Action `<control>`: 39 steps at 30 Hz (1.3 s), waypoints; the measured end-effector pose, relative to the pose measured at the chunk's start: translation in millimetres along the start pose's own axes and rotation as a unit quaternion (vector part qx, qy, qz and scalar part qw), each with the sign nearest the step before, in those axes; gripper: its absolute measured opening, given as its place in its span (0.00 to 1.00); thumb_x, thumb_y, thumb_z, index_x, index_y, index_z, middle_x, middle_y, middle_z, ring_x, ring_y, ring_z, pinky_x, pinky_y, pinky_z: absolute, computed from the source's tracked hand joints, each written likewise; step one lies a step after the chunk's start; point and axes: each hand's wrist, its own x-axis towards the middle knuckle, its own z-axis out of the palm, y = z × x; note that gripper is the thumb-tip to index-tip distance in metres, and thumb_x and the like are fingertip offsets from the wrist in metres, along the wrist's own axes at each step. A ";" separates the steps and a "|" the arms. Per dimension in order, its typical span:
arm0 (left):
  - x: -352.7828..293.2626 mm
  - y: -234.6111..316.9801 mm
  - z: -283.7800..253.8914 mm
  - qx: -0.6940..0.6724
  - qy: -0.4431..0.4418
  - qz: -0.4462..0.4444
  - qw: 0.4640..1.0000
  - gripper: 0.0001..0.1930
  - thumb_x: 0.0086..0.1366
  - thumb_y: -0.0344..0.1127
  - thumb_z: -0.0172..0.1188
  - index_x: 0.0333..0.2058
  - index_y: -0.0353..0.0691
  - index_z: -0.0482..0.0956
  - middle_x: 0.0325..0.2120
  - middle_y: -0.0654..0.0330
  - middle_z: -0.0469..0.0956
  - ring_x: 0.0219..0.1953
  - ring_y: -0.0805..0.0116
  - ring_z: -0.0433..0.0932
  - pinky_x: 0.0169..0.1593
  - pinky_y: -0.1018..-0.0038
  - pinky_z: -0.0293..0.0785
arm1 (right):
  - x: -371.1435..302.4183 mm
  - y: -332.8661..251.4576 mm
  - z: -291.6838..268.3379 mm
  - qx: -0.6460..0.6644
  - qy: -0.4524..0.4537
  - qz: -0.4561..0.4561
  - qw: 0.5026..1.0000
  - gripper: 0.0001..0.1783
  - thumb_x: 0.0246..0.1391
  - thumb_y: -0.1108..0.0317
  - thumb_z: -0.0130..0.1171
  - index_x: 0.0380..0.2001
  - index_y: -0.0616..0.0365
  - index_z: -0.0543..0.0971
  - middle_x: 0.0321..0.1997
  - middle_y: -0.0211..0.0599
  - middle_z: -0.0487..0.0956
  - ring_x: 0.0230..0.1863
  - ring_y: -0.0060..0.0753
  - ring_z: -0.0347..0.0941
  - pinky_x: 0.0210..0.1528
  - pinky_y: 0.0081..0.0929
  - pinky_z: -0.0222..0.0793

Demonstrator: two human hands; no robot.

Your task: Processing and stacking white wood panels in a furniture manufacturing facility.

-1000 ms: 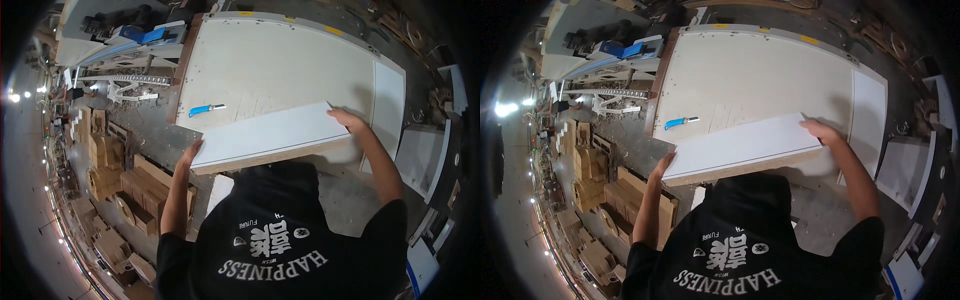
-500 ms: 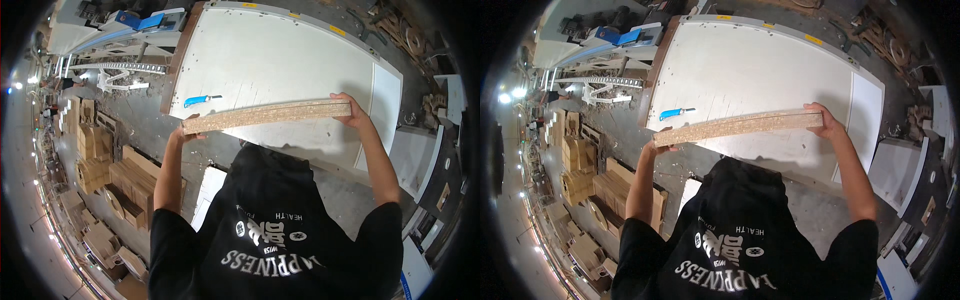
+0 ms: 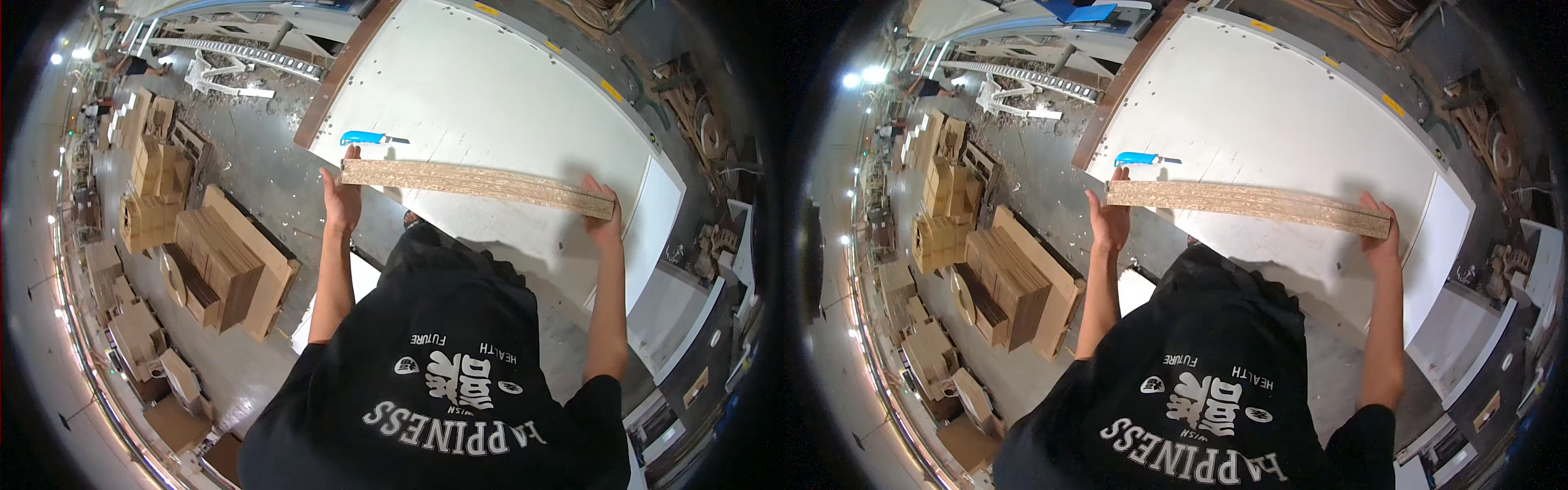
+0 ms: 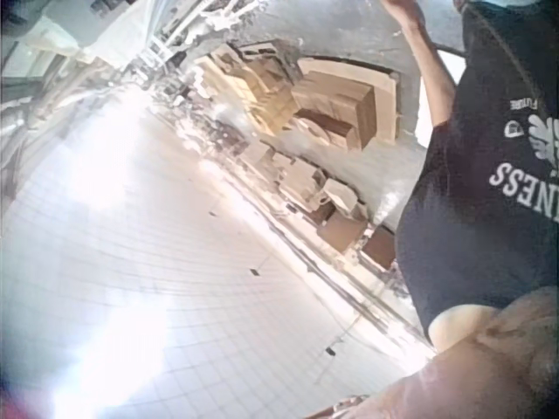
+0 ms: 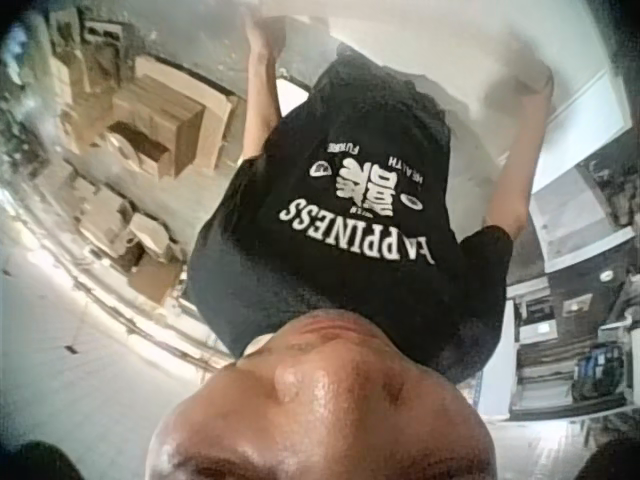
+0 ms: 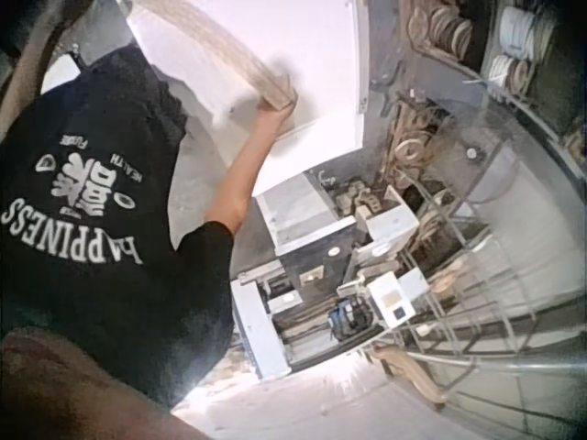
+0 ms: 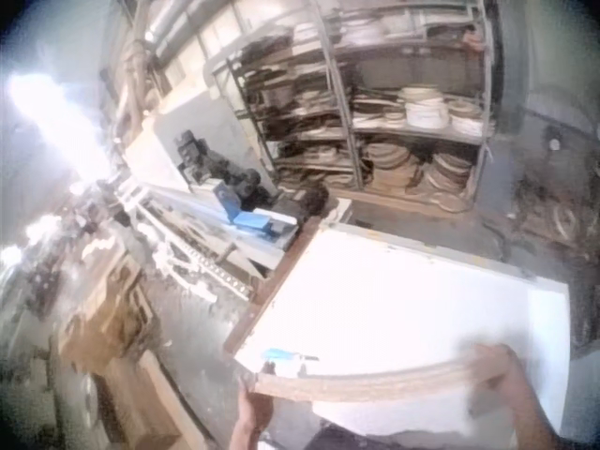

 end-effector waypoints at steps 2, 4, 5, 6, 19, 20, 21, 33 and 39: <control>-3.2 1.9 -3.1 0.022 -0.005 0.013 1.000 0.54 0.70 0.79 0.25 0.76 0.37 0.51 0.78 0.51 0.47 0.80 0.57 0.41 0.79 0.58 0.30 | -16.6 8.7 5.7 0.001 -0.023 -0.062 0.998 0.39 0.69 0.44 0.48 0.73 0.60 0.64 0.79 0.40 0.61 0.75 0.35 0.61 0.74 0.32 0.56; -7.6 3.2 -2.0 0.043 -0.033 0.077 0.996 0.54 0.69 0.80 0.28 0.76 0.37 0.53 0.78 0.51 0.50 0.80 0.55 0.45 0.79 0.59 0.34 | -38.2 19.7 9.0 0.004 -0.038 -0.128 0.991 0.41 0.71 0.41 0.44 0.75 0.60 0.61 0.81 0.40 0.59 0.79 0.38 0.54 0.78 0.35 0.49; -8.0 3.3 -1.3 0.038 -0.034 0.075 0.996 0.54 0.69 0.80 0.28 0.76 0.37 0.53 0.78 0.51 0.50 0.80 0.55 0.45 0.79 0.59 0.34 | -48.0 27.6 9.7 0.002 -0.038 -0.210 0.977 0.41 0.72 0.40 0.43 0.76 0.60 0.60 0.81 0.40 0.59 0.79 0.39 0.53 0.78 0.35 0.48; -9.1 1.8 0.6 0.067 -0.024 0.103 0.992 0.54 0.69 0.81 0.29 0.76 0.37 0.54 0.77 0.51 0.51 0.80 0.55 0.45 0.79 0.58 0.34 | -56.7 32.6 12.2 -0.003 -0.036 -0.292 0.956 0.42 0.73 0.40 0.42 0.76 0.60 0.59 0.81 0.40 0.58 0.80 0.40 0.52 0.78 0.35 0.46; -13.2 2.8 10.1 0.136 0.010 0.143 0.980 0.45 0.71 0.57 0.53 0.74 0.28 0.54 0.76 0.46 0.54 0.79 0.53 0.49 0.78 0.55 0.42 | -75.6 45.0 44.5 -0.294 0.050 -0.383 0.874 0.36 0.70 0.63 0.59 0.76 0.60 0.60 0.80 0.40 0.61 0.78 0.30 0.56 0.76 0.29 0.50; -13.6 3.6 10.9 0.143 0.009 0.142 0.979 0.44 0.71 0.56 0.53 0.74 0.28 0.54 0.76 0.46 0.54 0.79 0.53 0.49 0.78 0.56 0.42 | -75.4 45.5 41.4 -0.300 0.047 -0.385 0.872 0.37 0.70 0.62 0.60 0.76 0.60 0.60 0.80 0.39 0.61 0.78 0.28 0.56 0.76 0.27 0.52; -14.2 3.8 10.9 0.152 0.011 0.141 0.978 0.44 0.71 0.55 0.53 0.74 0.28 0.54 0.76 0.46 0.54 0.79 0.53 0.49 0.78 0.56 0.42 | -75.5 45.7 41.4 -0.304 0.045 -0.385 0.870 0.37 0.70 0.62 0.60 0.76 0.60 0.60 0.80 0.39 0.61 0.78 0.28 0.56 0.76 0.27 0.52; -11.3 8.8 4.0 0.196 -0.027 0.158 0.967 0.40 0.70 0.39 0.63 0.74 0.32 0.56 0.73 0.50 0.59 0.74 0.57 0.58 0.76 0.60 0.51 | -74.1 38.7 49.0 -0.303 0.093 -0.355 0.880 0.34 0.70 0.62 0.58 0.75 0.59 0.63 0.77 0.35 0.65 0.75 0.30 0.61 0.76 0.30 0.53; -12.2 3.4 -7.8 0.252 -0.049 0.143 0.956 0.46 0.61 0.21 0.69 0.75 0.35 0.54 0.74 0.50 0.58 0.76 0.57 0.56 0.76 0.59 0.54 | -63.6 43.9 27.6 -0.289 0.045 -0.387 0.875 0.35 0.70 0.60 0.57 0.75 0.59 0.62 0.79 0.36 0.63 0.76 0.32 0.60 0.76 0.33 0.54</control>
